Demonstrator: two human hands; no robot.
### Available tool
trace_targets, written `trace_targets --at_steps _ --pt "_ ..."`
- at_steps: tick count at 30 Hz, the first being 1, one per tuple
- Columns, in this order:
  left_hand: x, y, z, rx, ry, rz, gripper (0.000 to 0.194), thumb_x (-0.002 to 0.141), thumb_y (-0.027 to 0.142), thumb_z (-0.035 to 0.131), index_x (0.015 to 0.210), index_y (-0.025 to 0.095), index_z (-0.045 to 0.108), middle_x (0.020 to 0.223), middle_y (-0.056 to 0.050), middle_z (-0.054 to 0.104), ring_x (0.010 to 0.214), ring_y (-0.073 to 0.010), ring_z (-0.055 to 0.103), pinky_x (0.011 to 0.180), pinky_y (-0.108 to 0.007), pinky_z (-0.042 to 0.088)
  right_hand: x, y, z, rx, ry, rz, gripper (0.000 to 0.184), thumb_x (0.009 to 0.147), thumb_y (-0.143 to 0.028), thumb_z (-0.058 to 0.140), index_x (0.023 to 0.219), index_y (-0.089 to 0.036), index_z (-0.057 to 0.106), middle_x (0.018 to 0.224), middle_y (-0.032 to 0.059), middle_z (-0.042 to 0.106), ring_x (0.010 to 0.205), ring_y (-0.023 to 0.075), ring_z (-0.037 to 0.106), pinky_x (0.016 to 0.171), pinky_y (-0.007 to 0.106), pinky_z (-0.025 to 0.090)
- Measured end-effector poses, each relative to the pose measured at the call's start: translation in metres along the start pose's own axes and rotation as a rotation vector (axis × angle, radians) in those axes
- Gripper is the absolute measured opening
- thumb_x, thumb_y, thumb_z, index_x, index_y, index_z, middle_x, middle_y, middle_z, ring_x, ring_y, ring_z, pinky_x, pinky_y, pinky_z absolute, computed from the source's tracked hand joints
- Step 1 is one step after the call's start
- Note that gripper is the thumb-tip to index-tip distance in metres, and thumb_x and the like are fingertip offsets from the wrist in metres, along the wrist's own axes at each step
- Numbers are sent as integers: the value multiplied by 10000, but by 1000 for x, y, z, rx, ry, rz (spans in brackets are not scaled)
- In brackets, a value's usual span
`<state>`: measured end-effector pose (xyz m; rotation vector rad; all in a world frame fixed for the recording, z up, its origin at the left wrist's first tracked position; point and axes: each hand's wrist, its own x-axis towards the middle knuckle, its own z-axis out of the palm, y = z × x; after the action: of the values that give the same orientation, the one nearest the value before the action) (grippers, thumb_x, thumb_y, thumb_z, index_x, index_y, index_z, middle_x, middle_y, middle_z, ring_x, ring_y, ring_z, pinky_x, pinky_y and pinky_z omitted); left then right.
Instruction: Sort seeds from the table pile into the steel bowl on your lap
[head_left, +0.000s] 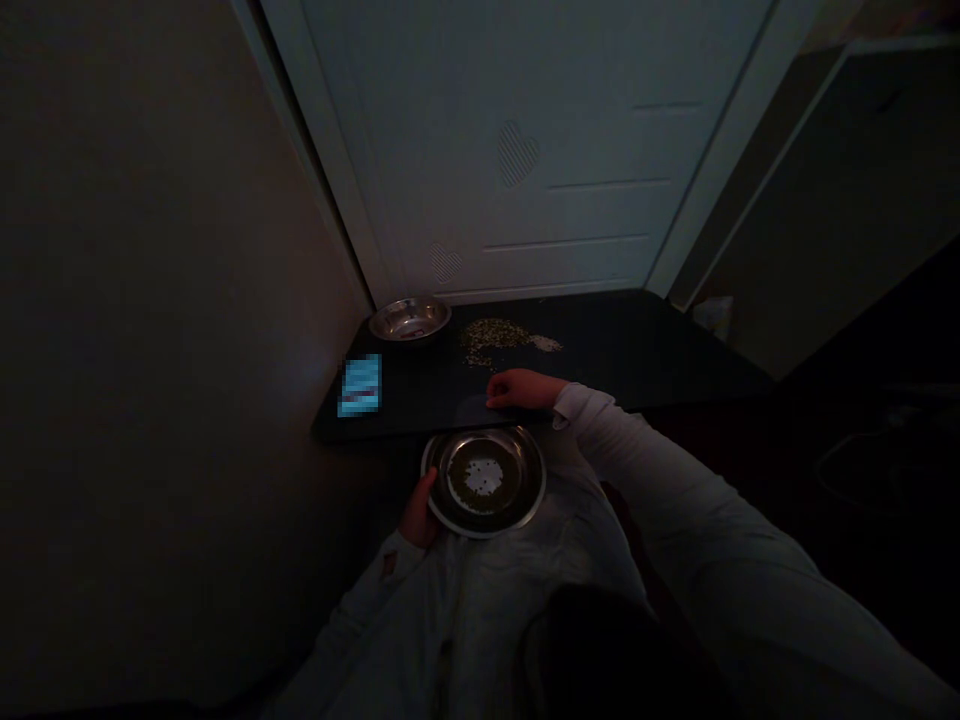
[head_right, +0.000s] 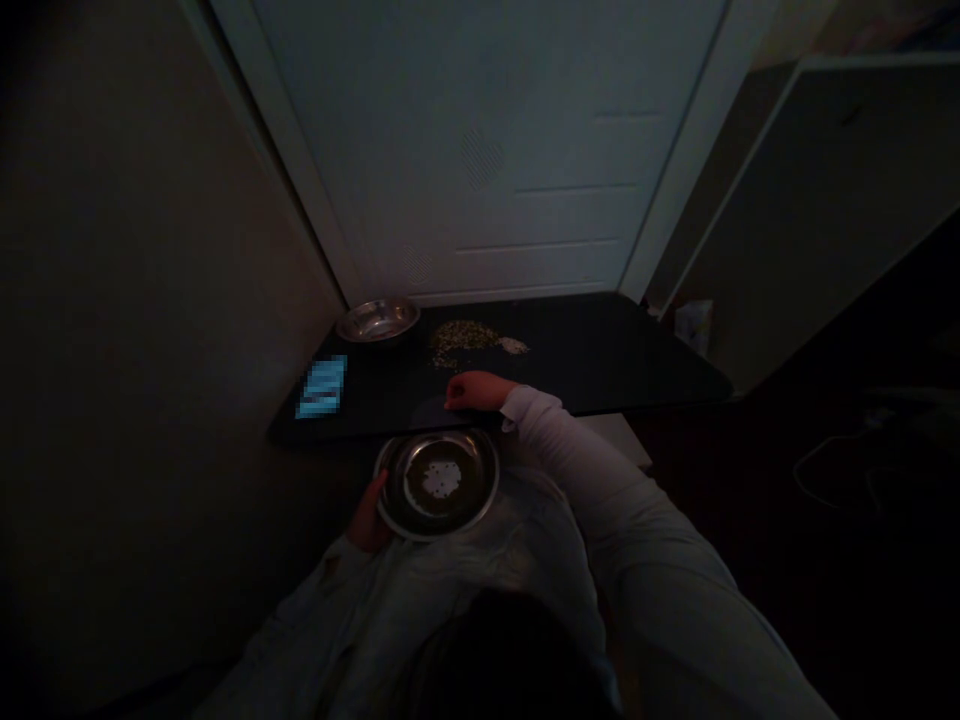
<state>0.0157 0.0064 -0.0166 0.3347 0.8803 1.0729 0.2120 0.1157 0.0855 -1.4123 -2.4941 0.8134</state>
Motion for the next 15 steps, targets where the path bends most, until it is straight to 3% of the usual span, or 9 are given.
trace_targets --at_steps 15 --pt "-3 2 3 27 33 17 250 708 301 447 747 156 647 780 -47 681 1057 -208 455 967 -328 240 0 0 0 27 2 8 240 679 -345 512 810 -152 568 753 17 594 636 90 498 551 184 332"
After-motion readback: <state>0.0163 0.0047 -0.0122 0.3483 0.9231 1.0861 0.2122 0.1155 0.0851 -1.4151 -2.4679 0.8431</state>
